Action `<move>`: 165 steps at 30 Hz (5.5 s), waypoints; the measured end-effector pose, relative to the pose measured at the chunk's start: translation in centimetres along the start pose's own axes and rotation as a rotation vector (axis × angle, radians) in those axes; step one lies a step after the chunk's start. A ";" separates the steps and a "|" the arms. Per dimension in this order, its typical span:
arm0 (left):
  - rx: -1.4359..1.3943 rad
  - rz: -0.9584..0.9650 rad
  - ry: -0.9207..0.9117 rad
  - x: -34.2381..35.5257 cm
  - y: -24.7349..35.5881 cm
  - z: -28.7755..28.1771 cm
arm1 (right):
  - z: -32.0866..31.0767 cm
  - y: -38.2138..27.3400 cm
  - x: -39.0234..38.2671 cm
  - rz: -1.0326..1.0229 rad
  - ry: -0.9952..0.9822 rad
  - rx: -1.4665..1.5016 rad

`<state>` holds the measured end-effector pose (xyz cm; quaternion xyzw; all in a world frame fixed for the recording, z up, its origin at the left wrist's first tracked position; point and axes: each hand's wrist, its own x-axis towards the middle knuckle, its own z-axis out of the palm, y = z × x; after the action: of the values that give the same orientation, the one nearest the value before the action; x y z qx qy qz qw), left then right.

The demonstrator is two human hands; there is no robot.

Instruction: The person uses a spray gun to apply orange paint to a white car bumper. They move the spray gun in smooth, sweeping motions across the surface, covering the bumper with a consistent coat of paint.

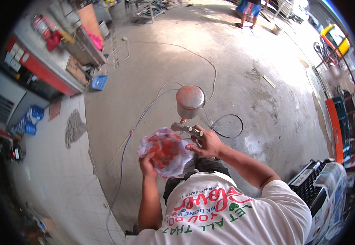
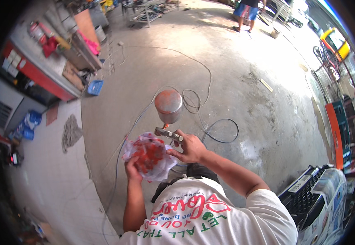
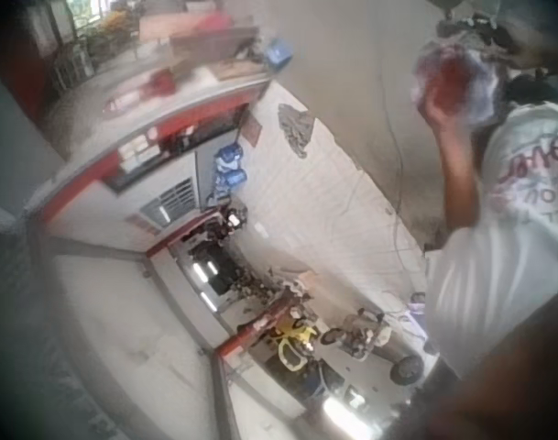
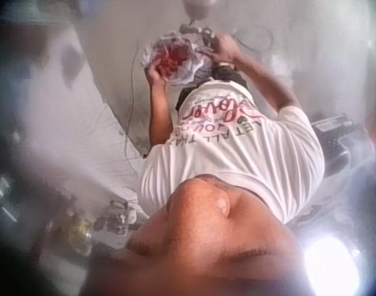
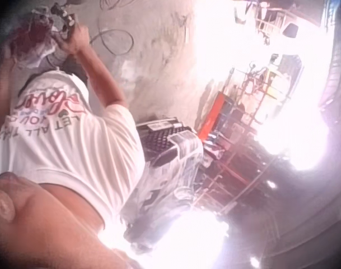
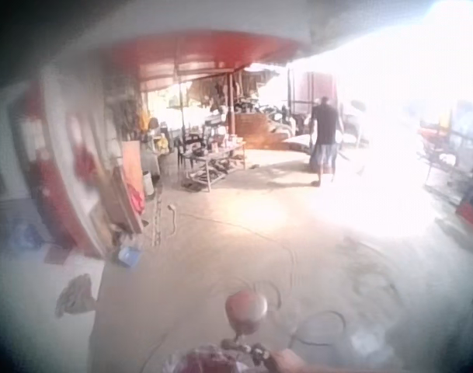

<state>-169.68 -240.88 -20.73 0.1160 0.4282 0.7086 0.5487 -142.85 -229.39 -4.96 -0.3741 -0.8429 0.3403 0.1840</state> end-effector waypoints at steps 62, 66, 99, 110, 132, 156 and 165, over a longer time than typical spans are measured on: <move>0.234 -0.537 -0.682 111.3 -20.2 117.2 | -92.5 78.0 59.6 0.289 0.452 -0.101; 0.059 -0.204 -0.824 111.8 -18.7 130.0 | -97.3 86.3 63.9 0.392 0.499 -0.162; 0.633 -0.473 -1.033 155.5 -51.3 173.9 | -138.5 128.6 94.0 0.375 0.280 -0.156; 1.202 0.600 -1.151 171.1 -39.5 180.5 | -141.8 144.3 126.5 0.367 0.155 -0.188; 0.131 -0.225 -0.313 243.2 -29.1 168.1 | -148.9 158.4 191.5 0.406 0.325 0.174; 0.720 0.005 -0.198 326.1 -9.2 178.9 | -165.6 179.7 260.8 0.340 0.633 0.411; 0.188 -0.501 -0.874 340.4 -14.8 213.5 | -174.5 185.6 276.7 0.322 0.956 0.213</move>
<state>-150.44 160.45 -6.19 0.3441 0.2353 0.3990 0.8167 -131.01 146.44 0.66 -0.5920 -0.5570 0.2391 0.5311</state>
